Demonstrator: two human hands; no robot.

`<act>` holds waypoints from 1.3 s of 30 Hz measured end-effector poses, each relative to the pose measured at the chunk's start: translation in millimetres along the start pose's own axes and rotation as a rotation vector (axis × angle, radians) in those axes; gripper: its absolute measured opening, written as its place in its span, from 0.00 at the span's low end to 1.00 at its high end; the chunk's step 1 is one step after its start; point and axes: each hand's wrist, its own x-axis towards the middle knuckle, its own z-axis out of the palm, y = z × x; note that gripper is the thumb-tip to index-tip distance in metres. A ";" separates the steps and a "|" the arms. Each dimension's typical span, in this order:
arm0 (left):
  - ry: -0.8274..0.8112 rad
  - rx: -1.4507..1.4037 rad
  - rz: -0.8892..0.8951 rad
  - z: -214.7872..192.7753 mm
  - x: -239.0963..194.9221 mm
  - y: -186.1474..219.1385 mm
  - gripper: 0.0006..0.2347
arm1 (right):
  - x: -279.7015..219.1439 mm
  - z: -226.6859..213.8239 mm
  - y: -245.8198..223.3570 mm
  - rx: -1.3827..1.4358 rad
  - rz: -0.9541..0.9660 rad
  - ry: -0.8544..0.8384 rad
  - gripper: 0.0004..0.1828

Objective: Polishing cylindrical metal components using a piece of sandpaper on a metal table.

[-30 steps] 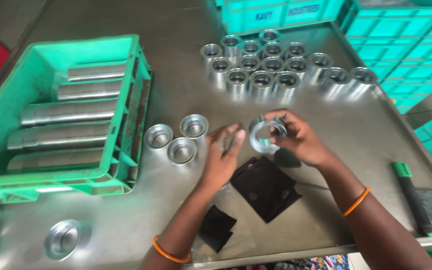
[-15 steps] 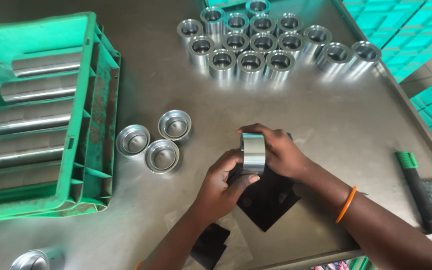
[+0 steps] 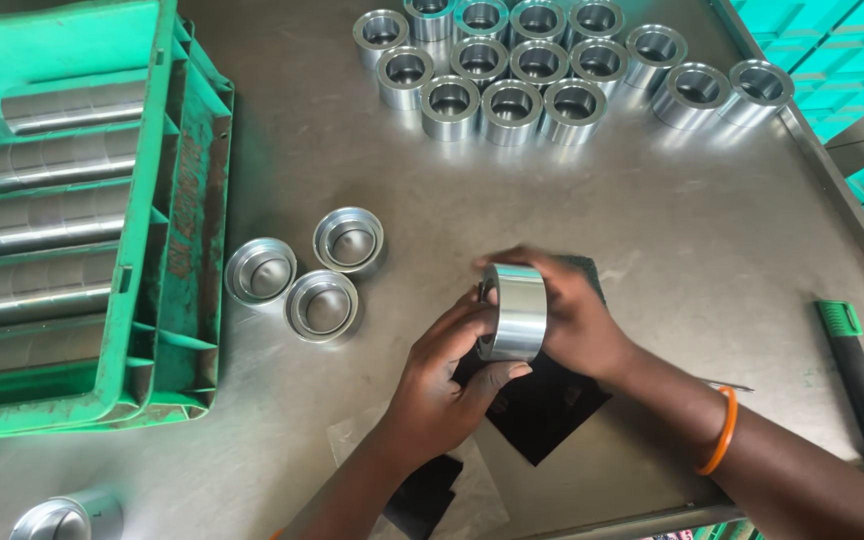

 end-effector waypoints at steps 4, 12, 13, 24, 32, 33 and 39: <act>-0.001 0.008 0.024 -0.1 0.5 3.9 0.13 | -8.3 -1.4 12.7 0.429 0.233 -0.333 0.20; -0.007 -0.030 -0.026 -0.2 -1.0 4.4 0.13 | -22.2 2.3 36.8 0.554 0.269 -0.323 0.23; -0.009 -0.032 -0.028 0.1 -0.3 5.4 0.13 | -15.3 0.7 21.2 0.554 0.272 -0.321 0.23; 0.025 0.044 -0.084 0.0 -0.5 4.3 0.21 | -14.7 14.0 -6.5 0.762 0.966 -0.327 0.16; -0.001 -0.060 -0.159 -0.9 -1.2 9.1 0.18 | -11.4 7.8 -13.9 0.593 0.762 -0.358 0.20; 0.000 -0.004 -0.107 -1.1 -2.4 7.6 0.17 | -9.3 6.3 -17.0 0.542 0.674 -0.369 0.26; -0.023 0.146 0.050 -4.5 -6.6 2.7 0.15 | -15.6 8.5 -14.4 0.492 0.359 -0.235 0.25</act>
